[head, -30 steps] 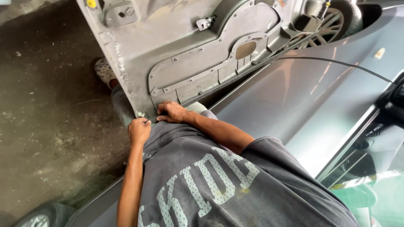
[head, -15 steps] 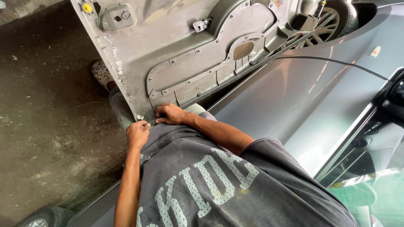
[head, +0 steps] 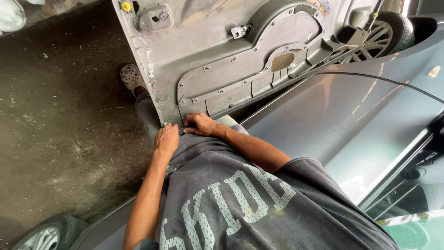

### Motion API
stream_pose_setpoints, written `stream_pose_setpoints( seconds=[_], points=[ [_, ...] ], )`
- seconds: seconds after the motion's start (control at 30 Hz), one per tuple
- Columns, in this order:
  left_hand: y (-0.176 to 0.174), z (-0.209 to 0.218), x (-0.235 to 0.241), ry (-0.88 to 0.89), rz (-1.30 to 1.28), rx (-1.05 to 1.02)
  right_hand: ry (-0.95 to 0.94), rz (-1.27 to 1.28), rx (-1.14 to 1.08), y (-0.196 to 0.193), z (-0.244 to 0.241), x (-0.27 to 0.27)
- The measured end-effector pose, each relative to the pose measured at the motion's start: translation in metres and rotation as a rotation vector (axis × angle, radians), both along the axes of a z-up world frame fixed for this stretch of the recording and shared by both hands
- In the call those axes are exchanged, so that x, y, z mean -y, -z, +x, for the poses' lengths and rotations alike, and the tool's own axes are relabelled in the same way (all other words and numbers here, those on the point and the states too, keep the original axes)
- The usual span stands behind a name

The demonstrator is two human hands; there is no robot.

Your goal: The person applies a white substance to a car door panel and then uses a tool to scrape and smooth the surface. They also handle a small container and a black trim piece, fitting it along the edge of the panel.

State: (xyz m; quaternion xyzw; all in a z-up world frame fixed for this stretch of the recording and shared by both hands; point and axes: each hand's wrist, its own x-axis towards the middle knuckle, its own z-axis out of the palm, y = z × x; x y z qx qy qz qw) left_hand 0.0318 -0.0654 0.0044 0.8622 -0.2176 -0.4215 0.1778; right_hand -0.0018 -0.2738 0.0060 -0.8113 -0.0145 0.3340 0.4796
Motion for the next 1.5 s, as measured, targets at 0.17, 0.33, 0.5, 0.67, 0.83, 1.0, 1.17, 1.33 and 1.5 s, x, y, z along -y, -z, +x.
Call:
stream_pose_setpoints(
  seconds=[0.17,0.33,0.5,0.67,0.83,1.0,1.17,1.33,1.5],
  points=[
    [0.004,0.011,0.009,0.162,0.046,-0.065,-0.006,-0.021,0.033,0.006,-0.004,0.000],
    [0.012,0.011,0.020,0.256,0.111,-0.163,-0.001,-0.031,0.032,0.007,-0.005,0.000],
    [0.027,0.005,0.024,0.264,0.105,-0.168,0.026,-0.019,0.016,0.003,-0.003,0.000],
    [0.040,-0.002,0.032,0.271,0.115,-0.153,0.033,-0.013,0.046,0.013,-0.009,0.002],
    [0.037,0.023,0.046,0.429,0.334,-0.239,0.019,-0.006,0.040,0.001,-0.005,0.001],
    [0.056,0.025,0.061,0.543,0.518,-0.375,0.044,-0.010,0.028,0.013,-0.015,-0.004],
    [0.051,0.034,0.089,0.671,0.569,-0.304,0.103,-0.071,0.102,0.029,-0.025,-0.003],
    [0.082,0.023,0.082,0.861,0.530,-0.257,0.207,-0.160,-0.058,0.002,-0.020,-0.003],
    [0.025,0.049,0.106,0.854,0.530,-0.289,0.357,-0.224,-0.117,-0.018,-0.023,-0.003]
  ],
)
